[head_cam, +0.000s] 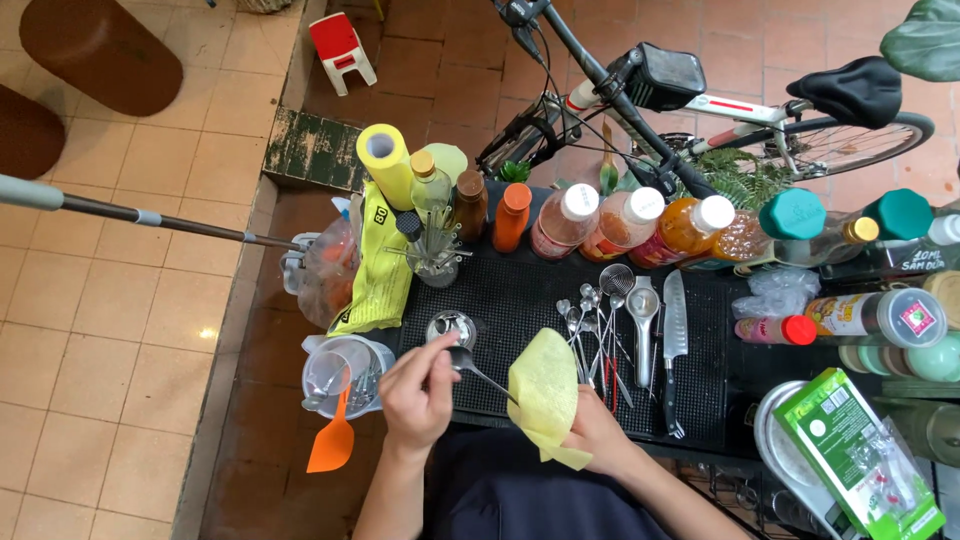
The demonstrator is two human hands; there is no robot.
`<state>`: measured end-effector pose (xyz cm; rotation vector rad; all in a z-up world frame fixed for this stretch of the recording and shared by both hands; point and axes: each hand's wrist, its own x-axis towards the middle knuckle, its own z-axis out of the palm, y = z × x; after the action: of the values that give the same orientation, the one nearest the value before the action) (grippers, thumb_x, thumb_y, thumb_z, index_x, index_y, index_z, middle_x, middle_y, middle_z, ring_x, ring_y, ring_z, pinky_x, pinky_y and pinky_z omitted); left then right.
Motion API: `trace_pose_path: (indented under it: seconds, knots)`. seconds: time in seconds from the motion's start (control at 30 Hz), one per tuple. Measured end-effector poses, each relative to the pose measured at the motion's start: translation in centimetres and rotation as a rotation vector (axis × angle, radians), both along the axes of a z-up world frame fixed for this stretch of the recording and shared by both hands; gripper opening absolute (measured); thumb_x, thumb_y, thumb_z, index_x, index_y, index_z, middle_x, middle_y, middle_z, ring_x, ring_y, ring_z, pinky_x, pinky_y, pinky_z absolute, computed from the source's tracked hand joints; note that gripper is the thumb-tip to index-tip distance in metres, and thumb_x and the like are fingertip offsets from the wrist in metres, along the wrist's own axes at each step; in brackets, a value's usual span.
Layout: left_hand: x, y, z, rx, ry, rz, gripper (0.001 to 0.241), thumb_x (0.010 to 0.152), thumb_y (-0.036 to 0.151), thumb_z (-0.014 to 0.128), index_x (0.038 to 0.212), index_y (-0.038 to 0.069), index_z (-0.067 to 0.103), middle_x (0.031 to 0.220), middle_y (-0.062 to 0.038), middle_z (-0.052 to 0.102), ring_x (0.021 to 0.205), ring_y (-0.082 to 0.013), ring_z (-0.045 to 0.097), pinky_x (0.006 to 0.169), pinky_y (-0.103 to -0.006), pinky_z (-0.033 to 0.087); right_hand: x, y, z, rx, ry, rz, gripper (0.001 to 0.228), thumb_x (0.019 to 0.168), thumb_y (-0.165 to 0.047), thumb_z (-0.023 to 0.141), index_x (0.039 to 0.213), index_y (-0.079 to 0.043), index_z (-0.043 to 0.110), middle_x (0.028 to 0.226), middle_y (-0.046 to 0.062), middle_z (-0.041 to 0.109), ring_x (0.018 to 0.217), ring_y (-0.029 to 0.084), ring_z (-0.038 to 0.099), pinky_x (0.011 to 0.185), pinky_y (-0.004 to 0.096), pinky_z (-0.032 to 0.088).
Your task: Polishing and wiping several small bar spoons using a yellow cleaning cloth.
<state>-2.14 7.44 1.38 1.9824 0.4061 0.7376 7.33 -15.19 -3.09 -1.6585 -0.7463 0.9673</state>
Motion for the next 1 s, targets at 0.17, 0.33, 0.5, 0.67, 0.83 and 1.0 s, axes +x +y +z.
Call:
trace_pose_path:
  seconds: [0.17,0.33,0.5,0.67,0.83,1.0]
  knots:
    - [0.1,0.1,0.2,-0.021,-0.078,0.057,0.020,0.098,0.002,0.060,0.112,0.000,0.074,0.081,-0.009,0.074,0.061,-0.0123,0.070,0.057,-0.0242,0.053,0.5,0.2,0.9,0.062,-0.251,-0.044,0.021,0.087,-0.016,0.072,0.106,-0.008,0.076,0.099,0.006,0.078,0.088,0.018,0.076,0.079,0.032,0.060]
    - [0.1,-0.5,0.0,-0.053,-0.054,-0.007,0.021,0.098,0.003,0.060,0.115,0.000,0.074,0.079,-0.009,0.075,0.062,-0.0131,0.070,0.058,-0.0246,0.054,-0.5,-0.9,-1.8,0.026,0.111,-0.224,0.036,0.081,-0.013,0.075,0.116,-0.010,0.069,0.107,0.004,0.075,0.094,0.015,0.073,0.081,0.032,0.060]
    - [0.6,-1.3,-0.7,-0.040,-0.001,-0.042,0.024,0.098,0.005,0.060,0.117,0.002,0.074,0.074,-0.008,0.073,0.062,-0.0131,0.071,0.058,-0.0250,0.054,-0.8,-1.4,-3.6,-0.027,0.154,-0.240,0.034,0.084,-0.013,0.077,0.116,-0.006,0.069,0.107,0.006,0.075,0.093,0.018,0.074,0.081,0.034,0.061]
    - [1.1,-4.0,-2.9,0.071,0.004,-0.262,0.024,0.100,0.008,0.060,0.119,0.005,0.075,0.069,-0.002,0.073,0.058,-0.0120,0.069,0.053,-0.0256,0.053,-0.6,-0.9,-3.4,0.110,-0.193,-0.209,0.037,0.086,-0.010,0.073,0.122,-0.004,0.070,0.119,0.009,0.073,0.109,0.021,0.071,0.093,0.034,0.055]
    - [1.2,-4.2,-3.6,0.126,-0.031,-0.267,0.021,0.099,0.008,0.064,0.116,0.005,0.075,0.070,-0.003,0.073,0.056,-0.0121,0.068,0.050,-0.0259,0.052,0.2,-0.3,-2.3,0.109,0.052,-0.248,0.039,0.085,-0.010,0.071,0.123,-0.006,0.066,0.119,0.009,0.072,0.109,0.022,0.070,0.093,0.036,0.056]
    - [0.5,-1.1,-1.3,0.087,-0.021,-0.070,0.022,0.098,0.005,0.062,0.116,0.003,0.074,0.072,-0.004,0.072,0.061,-0.0124,0.070,0.057,-0.0260,0.055,0.4,-0.4,-1.6,0.088,-0.129,-0.174,0.035,0.087,-0.010,0.069,0.122,-0.005,0.069,0.119,0.008,0.073,0.111,0.023,0.070,0.096,0.037,0.054]
